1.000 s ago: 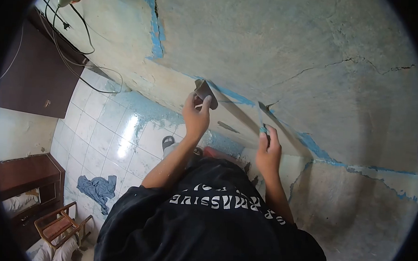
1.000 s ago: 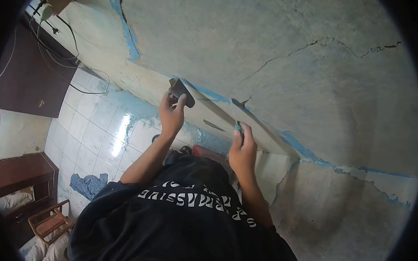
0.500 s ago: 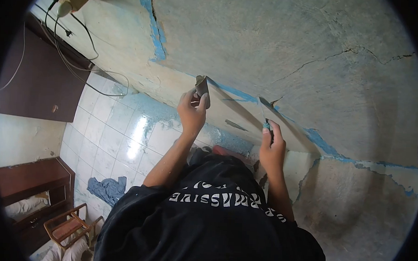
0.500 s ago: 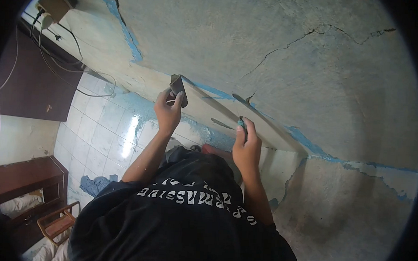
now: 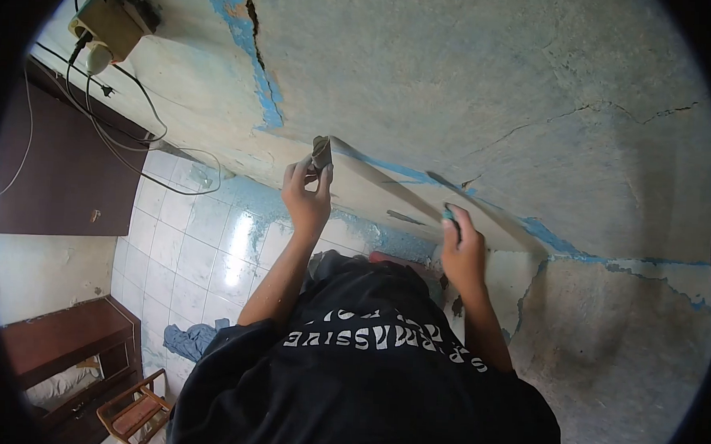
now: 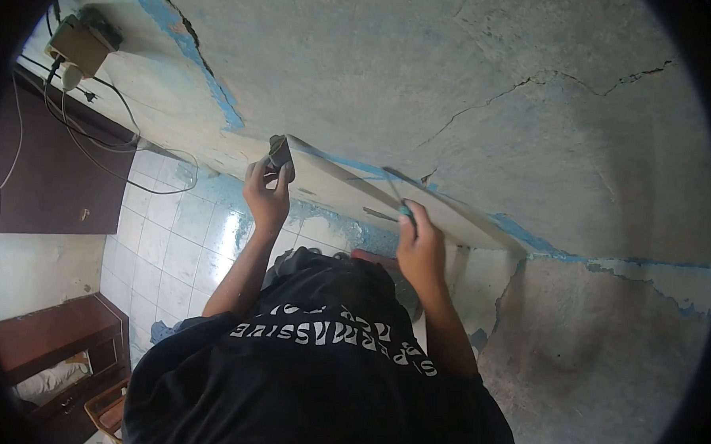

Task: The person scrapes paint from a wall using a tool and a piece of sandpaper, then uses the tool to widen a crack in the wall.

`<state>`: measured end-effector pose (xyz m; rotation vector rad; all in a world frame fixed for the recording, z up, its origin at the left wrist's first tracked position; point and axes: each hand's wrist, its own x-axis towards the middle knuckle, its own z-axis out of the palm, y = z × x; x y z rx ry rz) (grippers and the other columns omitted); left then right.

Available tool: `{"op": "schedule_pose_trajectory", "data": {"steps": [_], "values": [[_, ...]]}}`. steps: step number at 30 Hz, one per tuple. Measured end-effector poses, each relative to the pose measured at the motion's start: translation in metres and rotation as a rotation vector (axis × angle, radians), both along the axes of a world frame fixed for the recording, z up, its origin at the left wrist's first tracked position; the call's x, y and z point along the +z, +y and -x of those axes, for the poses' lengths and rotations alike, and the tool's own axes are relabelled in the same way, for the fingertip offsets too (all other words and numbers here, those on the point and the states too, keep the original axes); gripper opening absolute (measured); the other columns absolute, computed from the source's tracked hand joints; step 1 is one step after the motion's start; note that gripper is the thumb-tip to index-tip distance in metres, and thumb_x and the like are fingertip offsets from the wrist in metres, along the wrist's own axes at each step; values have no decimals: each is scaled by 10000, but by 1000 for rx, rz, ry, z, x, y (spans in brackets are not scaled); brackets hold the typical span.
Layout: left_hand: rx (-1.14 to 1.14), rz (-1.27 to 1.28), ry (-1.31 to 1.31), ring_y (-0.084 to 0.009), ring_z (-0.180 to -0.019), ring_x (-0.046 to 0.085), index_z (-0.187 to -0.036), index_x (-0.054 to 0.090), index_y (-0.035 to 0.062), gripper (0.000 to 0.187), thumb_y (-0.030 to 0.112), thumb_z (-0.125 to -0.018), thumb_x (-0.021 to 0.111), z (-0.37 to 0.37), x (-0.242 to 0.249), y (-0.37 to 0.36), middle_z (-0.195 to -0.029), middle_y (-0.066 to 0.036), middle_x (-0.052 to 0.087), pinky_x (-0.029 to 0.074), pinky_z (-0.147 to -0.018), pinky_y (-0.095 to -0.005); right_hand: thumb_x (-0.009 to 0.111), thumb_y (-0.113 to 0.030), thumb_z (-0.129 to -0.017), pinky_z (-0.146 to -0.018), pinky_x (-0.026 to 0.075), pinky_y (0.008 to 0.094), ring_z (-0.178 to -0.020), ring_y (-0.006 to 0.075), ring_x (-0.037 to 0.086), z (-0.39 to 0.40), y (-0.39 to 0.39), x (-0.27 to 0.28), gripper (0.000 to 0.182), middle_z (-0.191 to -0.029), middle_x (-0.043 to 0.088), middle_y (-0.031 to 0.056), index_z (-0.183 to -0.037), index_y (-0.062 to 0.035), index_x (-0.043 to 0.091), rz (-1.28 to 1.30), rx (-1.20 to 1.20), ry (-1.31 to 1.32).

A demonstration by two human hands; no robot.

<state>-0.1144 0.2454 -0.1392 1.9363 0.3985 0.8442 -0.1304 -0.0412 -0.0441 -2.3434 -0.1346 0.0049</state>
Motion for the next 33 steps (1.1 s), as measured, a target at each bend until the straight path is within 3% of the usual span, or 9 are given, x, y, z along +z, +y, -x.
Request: {"op": "schedule_pose_trajectory", "data": {"steps": [9,11,15,21,23,25,29,31,33], "values": [[-68,-109,-12,-238,-833,730,-1210,718,8,343,34,-883,820,-8,-7,23,-1003,-130,685,587,-747,-344,605,-157,-1033,-842,563,446,-1011,488,696,11,-3,1,274,-1063,723,278,-1277,-43,658,-56,-85,-32],[-94,-84,-19,-233,-823,719,-1206,726,24,349,51,-876,836,-7,-10,21,-985,-129,685,572,-739,-352,615,-166,-1029,-833,559,459,-1006,491,692,4,18,4,276,-1055,722,278,-1273,-44,659,-34,-21,21],[-101,-76,-43,-237,-812,714,-1199,726,26,354,56,-867,846,-10,-12,28,-975,-123,684,564,-707,-352,620,-182,-1032,-832,555,461,-980,491,693,-3,46,-24,279,-1034,723,273,-1268,-35,651,-59,59,-129],[-55,-164,-57,-229,-799,700,-1197,735,33,360,50,-858,851,-3,-10,56,-943,-113,679,551,-700,-349,610,-185,-1039,-844,557,462,-1010,466,710,6,31,-13,259,-1043,735,260,-1250,-45,667,-59,-122,42],[-60,-151,-31,-229,-795,697,-1192,741,35,360,59,-852,858,-3,-9,61,-937,-115,683,549,-706,-347,612,-182,-1039,-835,557,481,-1007,472,703,-2,57,-28,247,-1040,736,254,-1247,-63,671,-13,-1,-87],[-59,-157,-38,-230,-794,698,-1190,744,37,360,63,-850,860,-6,-6,63,-937,-116,686,548,-704,-346,617,-184,-1035,-818,556,507,-990,484,698,-3,77,-33,239,-1030,734,249,-1245,-85,675,-37,20,-32],[-61,-148,-65,-232,-791,700,-1179,756,44,350,74,-846,861,-8,-4,71,-941,-120,696,548,-701,-348,616,-164,-1036,-797,565,456,-964,479,708,12,74,-27,249,-1032,737,253,-1250,-45,665,-83,-32,-78],[-51,-170,-52,-233,-790,703,-1173,763,53,343,72,-844,860,-8,-3,73,-943,-120,697,548,-698,-351,599,-144,-1046,-876,549,404,-1006,440,723,17,53,-23,271,-1060,723,271,-1281,-18,646,-116,-123,-108],[-78,-140,-33,-233,-792,704,-1163,767,53,334,73,-843,861,-7,-7,73,-945,-120,699,548,-699,-352,602,-144,-1044,-848,557,425,-993,452,727,17,58,-15,266,-1046,730,276,-1271,-13,651,-63,-105,-121]]}}
